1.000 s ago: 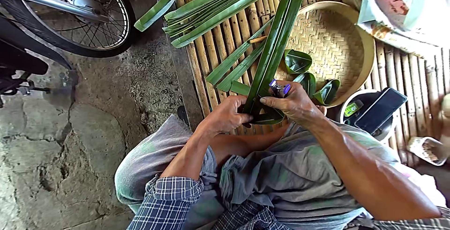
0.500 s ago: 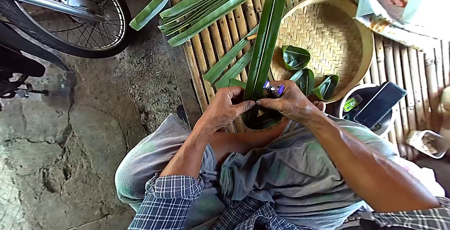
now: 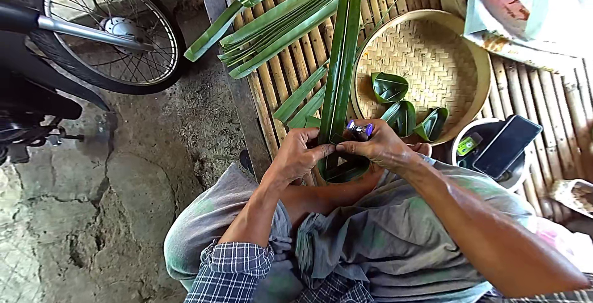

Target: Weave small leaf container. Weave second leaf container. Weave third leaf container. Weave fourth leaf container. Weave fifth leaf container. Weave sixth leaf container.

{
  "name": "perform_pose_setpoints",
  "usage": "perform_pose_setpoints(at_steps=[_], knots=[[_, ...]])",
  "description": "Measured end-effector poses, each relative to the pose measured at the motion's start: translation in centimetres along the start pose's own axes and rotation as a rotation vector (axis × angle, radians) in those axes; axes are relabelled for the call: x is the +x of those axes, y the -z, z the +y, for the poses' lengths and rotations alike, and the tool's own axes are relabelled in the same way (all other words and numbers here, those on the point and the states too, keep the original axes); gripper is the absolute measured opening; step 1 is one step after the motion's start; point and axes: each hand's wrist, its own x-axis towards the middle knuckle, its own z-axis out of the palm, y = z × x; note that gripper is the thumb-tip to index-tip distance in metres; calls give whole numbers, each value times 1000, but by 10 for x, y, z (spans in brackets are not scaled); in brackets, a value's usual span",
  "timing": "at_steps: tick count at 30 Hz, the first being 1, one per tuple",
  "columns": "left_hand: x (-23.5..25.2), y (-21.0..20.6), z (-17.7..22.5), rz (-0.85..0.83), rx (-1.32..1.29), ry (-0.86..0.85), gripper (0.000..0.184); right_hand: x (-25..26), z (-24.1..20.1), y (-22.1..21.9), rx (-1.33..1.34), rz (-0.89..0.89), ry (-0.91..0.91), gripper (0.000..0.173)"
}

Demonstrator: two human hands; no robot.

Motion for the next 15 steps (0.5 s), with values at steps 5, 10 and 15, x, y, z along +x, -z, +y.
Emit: perform_pose_setpoints(at_steps=[5, 10, 15], knots=[[3, 7, -3, 334, 88, 15, 10, -6, -16, 10, -164, 200, 36, 20], [-8, 9, 16, 797, -394, -33, 13, -29, -35, -5, -22, 610, 68, 31], [-32, -23, 52, 940, -668, -17, 11, -59, -41, -89, 411, 650, -67, 24]])
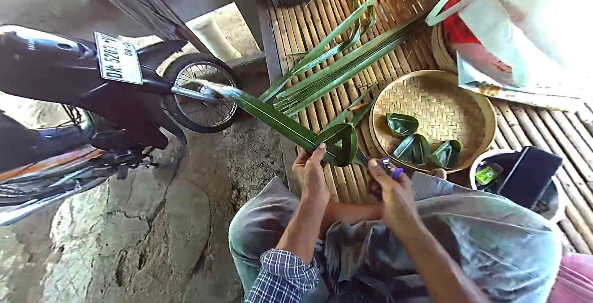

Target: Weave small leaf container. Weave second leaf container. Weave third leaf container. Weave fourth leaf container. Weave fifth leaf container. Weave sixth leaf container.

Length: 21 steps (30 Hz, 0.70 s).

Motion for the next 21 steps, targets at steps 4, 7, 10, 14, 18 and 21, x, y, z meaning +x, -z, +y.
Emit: perform_pose_setpoints(at_steps=[4, 7, 10, 14, 18, 21], knots=[[-20, 6, 5, -86, -15, -346, 9, -33, 1, -5, -11, -125, -66, 39], [-29, 7, 24, -150, -33, -614, 9, -44, -16, 8, -111, -284, 0, 48], [-43, 5, 41, -195, -56, -657, 11, -49, -34, 22, -187, -405, 166, 45], [-55, 3, 50, -266, -75, -635, 12, -55, -46, 29, -331, -417, 319, 47], [-61, 3, 50, -300, 8, -724, 12, -61, -51, 33, -289, -368, 272, 43], [-69, 1, 46, -314, 179, -928, 15, -66, -58, 30, -211, -331, 201, 41]])
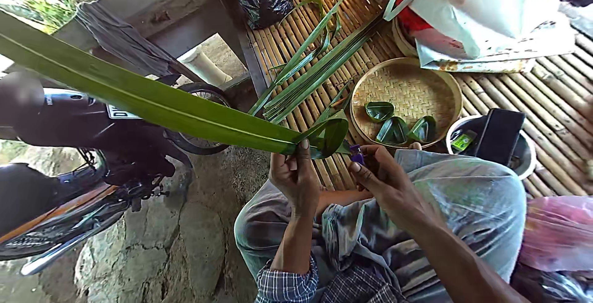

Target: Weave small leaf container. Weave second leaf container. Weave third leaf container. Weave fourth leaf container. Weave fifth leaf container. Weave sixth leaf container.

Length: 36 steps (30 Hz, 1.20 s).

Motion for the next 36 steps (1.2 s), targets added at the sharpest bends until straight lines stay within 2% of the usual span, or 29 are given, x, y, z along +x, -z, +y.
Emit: perform_pose_setpoints(at_steps=[3, 6, 9, 11, 14, 19, 27, 33, 36], knots=[[-4, -7, 1, -10, 0, -18, 15, 0, -5, -7, 54, 67, 12, 35], [1, -11, 0, 128, -179, 159, 12, 0, -6, -16, 225, 137, -35, 34], [4, -20, 8, 240, -254, 259, 10, -7, -13, -33, 457, 55, -184, 31], [1, -26, 15, 252, -252, 268, 11, -7, -16, -43, 629, -14, -306, 26], [2, -28, 18, 254, -226, 231, 11, -2, -16, -45, 752, -23, -316, 25], [-2, -28, 17, 226, -212, 121, 11, 5, -28, -40, 730, 26, -308, 22], [-15, -33, 25, 221, -169, 112, 9, 10, -32, -36, 843, 72, -335, 24], [-20, -28, 22, 122, 3, -90, 12, 13, -33, -30, 876, 50, -489, 37], [-22, -29, 21, 103, 24, -131, 9, 15, -32, -29, 831, 42, -482, 37]])
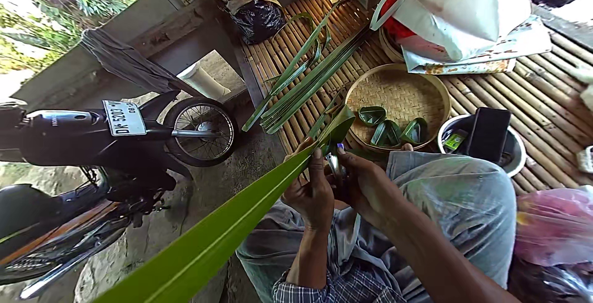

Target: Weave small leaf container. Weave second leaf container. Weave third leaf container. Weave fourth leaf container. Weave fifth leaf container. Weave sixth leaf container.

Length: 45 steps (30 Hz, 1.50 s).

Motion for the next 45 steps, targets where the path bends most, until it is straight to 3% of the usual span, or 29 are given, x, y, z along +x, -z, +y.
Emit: perform_pose_setpoints(at_steps=[4, 9, 18, 23, 29, 35, 41, 43, 45], knots=[[-1, 0, -6, 1, 30, -56, 9, -2, 2, 2, -2, -21, 25, 29], [-2, 2, -7, -29, 47, -64, 10, 0, -2, 4, 34, -1, -38, 37], [-2, -2, 1, 8, 95, 156, 6, 14, 15, 11, 158, -81, 173, 31], [-4, -5, 2, 21, 76, 185, 7, 17, 18, 11, 285, -144, 192, 31], [-6, -5, 2, 22, 37, 199, 8, 19, 20, 9, 300, -62, 190, 26], [-14, -10, 1, 50, -25, 235, 8, 35, 25, 9, 240, 96, 362, 12], [6, -4, -8, 88, -10, 238, 8, 18, 34, 15, 50, -178, 201, 17], [11, -2, -8, 135, -44, 283, 9, 9, 38, 21, -65, -143, 292, 18], [15, 0, -9, 171, -87, 337, 9, 6, 39, 33, -301, -42, 497, 29]])
